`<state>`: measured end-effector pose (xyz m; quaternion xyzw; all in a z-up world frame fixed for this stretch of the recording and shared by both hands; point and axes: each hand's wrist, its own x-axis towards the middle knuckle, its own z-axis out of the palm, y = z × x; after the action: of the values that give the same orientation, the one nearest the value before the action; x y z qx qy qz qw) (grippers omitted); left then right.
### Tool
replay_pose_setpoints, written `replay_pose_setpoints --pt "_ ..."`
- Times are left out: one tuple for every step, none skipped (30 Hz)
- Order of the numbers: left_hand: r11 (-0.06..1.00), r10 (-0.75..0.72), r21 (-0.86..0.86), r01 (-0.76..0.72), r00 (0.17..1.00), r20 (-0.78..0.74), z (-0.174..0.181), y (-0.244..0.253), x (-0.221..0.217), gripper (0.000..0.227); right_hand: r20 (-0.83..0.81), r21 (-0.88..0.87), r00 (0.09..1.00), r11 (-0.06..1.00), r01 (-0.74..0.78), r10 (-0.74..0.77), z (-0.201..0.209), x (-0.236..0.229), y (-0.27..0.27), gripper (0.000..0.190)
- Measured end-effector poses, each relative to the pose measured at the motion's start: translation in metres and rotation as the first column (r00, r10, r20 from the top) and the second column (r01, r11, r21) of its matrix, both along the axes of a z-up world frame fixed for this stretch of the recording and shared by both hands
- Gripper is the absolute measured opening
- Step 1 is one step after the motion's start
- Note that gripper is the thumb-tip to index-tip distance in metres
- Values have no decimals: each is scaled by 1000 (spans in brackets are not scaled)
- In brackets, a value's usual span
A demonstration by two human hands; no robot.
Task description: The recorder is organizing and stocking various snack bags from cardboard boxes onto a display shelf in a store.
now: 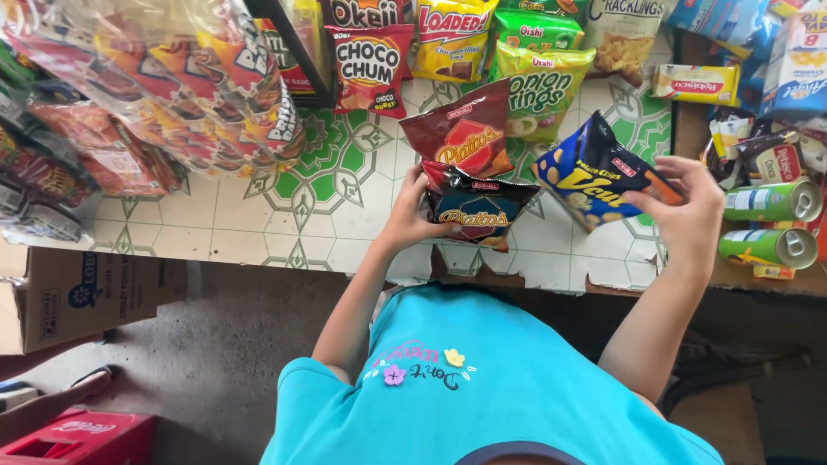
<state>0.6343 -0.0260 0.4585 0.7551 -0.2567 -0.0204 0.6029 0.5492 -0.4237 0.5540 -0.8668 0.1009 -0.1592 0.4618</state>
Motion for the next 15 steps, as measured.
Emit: replay_pose_setpoints --pt "999 -2 -38 2 1000 -23 -1 -3 2 92 69 64 997 998 18 -23 -5 6 -11 56" --pt "999 0 -39 -1 1000 -28 -2 -6 5 92 65 63 998 998 16 -20 -11 14 -20 56" --pt "999 19 -32 -22 997 -73 -3 -8 7 86 171 317 984 948 -14 -43 -18 23 -28 54" --pt "999 39 -24 -42 992 -117 -4 -10 9 80 264 546 960 835 -70 -92 -25 30 -37 53" --pt "999 41 -24 -44 992 -120 -8 -13 10 80 262 546 961 834 -71 -90 -45 40 -53 53" --pt "991 20 -125 -42 985 -170 -12 -15 12 76 325 642 935 759 -107 -142 -65 50 -70 41" --pt "973 -3 -225 -46 976 -216 -15 -18 15 71 382 723 902 673 -157 -200 -85 62 -86 31" --pt "973 1 -225 -51 977 -215 -12 -18 15 71 382 723 903 672 -160 -196 -84 73 -91 31" --pt "979 24 -191 -68 975 -221 -9 -18 16 69 401 652 894 748 -126 -200 -84 86 -95 26" --pt "984 48 -156 -84 973 -226 -5 -18 17 67 421 575 884 814 -88 -202 -83 99 -99 23" --pt "984 53 -153 -89 973 -225 -6 -17 17 67 421 577 885 811 -92 -199 -83 117 -105 23" --pt "984 54 -154 -86 977 -204 -6 -15 17 66 460 511 866 856 -80 -193 -82 134 -112 23" --pt "985 51 -154 -79 982 -181 -6 -13 19 66 501 442 845 895 -64 -187 -81 152 -118 24" --pt "985 53 -150 -80 983 -177 1 -10 20 66 504 446 843 893 -67 -188 -86 181 -124 24" --pt "988 68 -126 -90 983 -170 6 -8 21 66 518 378 833 925 -18 -196 -91 206 -131 26"
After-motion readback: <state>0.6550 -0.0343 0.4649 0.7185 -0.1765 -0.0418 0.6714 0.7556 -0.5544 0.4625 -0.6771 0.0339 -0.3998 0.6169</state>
